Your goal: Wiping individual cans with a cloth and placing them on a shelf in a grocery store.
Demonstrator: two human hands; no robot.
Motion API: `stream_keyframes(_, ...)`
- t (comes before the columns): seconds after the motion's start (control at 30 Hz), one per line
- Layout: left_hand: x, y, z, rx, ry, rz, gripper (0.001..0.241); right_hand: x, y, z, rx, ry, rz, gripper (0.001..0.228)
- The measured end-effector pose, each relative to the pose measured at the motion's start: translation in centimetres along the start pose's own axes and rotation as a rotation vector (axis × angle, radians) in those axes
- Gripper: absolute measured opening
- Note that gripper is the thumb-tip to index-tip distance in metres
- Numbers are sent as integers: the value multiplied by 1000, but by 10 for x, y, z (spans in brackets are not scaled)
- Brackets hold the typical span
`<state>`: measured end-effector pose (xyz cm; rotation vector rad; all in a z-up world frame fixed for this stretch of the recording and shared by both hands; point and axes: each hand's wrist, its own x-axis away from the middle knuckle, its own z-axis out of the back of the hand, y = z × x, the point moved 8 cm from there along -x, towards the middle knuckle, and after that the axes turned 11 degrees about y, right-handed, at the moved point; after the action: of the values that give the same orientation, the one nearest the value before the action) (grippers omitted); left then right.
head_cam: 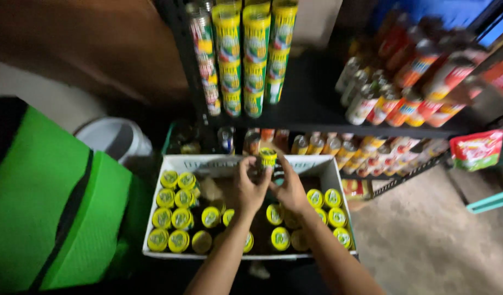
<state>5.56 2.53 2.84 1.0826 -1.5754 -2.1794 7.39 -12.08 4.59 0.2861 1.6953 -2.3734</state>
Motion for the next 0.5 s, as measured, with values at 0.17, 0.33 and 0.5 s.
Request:
stream_keyframes(0.17,-12,45,5,244,19,-105,45,-12,-37,20,-87,205,89,80)
stream_keyframes(0.33,-45,107,8,287,8,-214,42,-41,-95,42,-6,317,137,75)
stream_keyframes(0.5,-72,131,-8,200,-85,-235,43,-87,-115,57,187,339,-5,68)
